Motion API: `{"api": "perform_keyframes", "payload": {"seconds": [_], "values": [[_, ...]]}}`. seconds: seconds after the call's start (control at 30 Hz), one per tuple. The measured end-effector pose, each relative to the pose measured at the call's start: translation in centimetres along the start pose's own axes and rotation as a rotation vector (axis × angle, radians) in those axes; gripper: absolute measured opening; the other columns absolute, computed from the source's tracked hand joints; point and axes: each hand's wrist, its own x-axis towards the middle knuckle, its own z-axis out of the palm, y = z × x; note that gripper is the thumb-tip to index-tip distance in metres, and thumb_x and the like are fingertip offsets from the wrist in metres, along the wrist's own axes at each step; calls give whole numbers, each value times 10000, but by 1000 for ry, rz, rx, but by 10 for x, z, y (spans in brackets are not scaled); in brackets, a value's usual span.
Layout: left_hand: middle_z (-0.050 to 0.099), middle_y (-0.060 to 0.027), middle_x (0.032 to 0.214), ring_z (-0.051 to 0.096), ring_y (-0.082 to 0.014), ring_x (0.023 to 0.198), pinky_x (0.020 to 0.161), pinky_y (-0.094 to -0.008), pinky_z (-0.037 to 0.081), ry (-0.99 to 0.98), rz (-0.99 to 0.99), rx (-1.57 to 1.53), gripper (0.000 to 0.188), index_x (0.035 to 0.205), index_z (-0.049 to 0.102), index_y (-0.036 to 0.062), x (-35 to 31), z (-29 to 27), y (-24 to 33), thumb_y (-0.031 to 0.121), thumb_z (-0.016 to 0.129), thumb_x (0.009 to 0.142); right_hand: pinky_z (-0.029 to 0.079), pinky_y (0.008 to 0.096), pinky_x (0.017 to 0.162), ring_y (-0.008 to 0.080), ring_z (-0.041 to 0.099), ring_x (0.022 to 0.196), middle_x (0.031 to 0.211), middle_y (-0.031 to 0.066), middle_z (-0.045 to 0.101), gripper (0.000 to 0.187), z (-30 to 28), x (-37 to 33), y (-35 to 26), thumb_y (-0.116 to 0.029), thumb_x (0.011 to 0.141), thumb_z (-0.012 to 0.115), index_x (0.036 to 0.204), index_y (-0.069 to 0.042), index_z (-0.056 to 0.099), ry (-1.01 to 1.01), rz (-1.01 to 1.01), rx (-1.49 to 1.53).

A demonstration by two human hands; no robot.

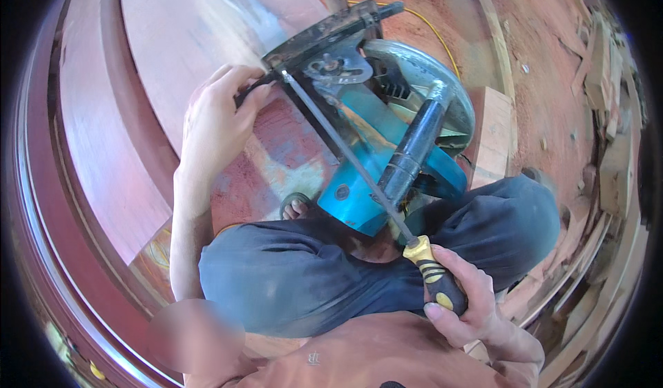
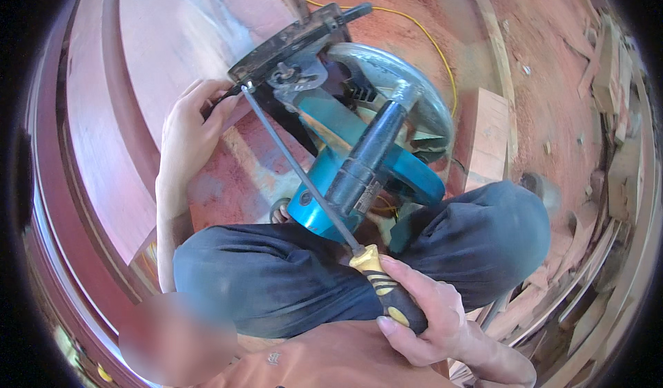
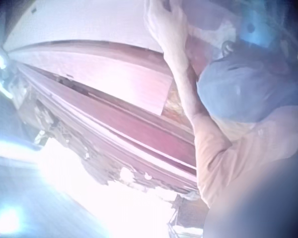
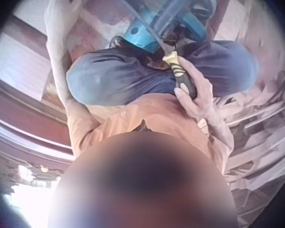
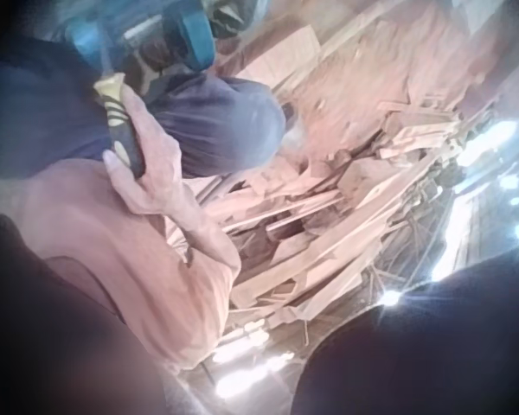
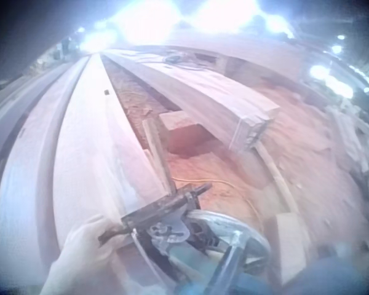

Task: The person sits on the floor and adjusts a circular saw using a screwdriver. They loosen and tighten screws on the saw's base plate, reposition the blade guard, and make several small adjustments to the tool's settings.

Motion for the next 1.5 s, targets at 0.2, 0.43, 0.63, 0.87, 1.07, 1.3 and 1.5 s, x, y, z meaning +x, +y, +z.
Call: {"api": "perform_keyframes", "payload": {"seconds": [0.2,0.43,0.63,0.87,1.07,1.3,1.5], "values": [[713,-125,991,708,-219,897,838,-334,535,40,-48,-20,202,1165,752,20,-3,8,0,125,735,993,594,355,729,340,761,823,1124,301,736,722,14,-2,8,-98,852,757,1472,177,508,60,-37,27],[711,-143,970,708,-288,870,811,-368,536,55,-63,8,183,1128,765,30,-3,6,6,127,745,975,580,382,681,351,729,775,1049,275,727,736,20,5,15,-105,880,755,1504,169,477,47,-112,96],[690,-139,953,694,-275,855,802,-368,527,95,-47,9,180,1123,753,16,-2,15,5,119,738,977,563,385,611,323,703,710,993,255,721,731,21,4,21,-120,925,739,1524,181,447,15,-132,86],[661,-111,938,637,-236,831,802,-327,498,39,-120,22,151,1091,730,4,1,11,3,115,730,988,590,382,643,335,740,744,1101,290,739,731,22,3,31,-132,940,725,1526,188,428,-22,-140,220],[607,-62,877,562,-138,812,756,-292,460,51,-68,2,156,1056,698,-48,0,9,3,91,723,990,598,392,658,338,749,752,1047,241,751,715,18,10,43,-165,929,725,1504,173,468,-59,-171,333],[625,-61,866,560,-134,782,734,-287,448,0,-185,-13,168,1041,716,-43,0,3,4,112,742,979,618,406,677,342,767,776,1006,228,769,684,9,18,54,-211,883,742,1409,190,565,-115,-190,437],[618,-58,853,531,-116,757,703,-287,431,-17,-186,-30,164,1037,719,-42,1,2,-4,112,734,981,626,436,716,396,764,826,1136,282,754,630,6,22,58,-222,873,742,1337,178,598,-80,-208,500]]}}
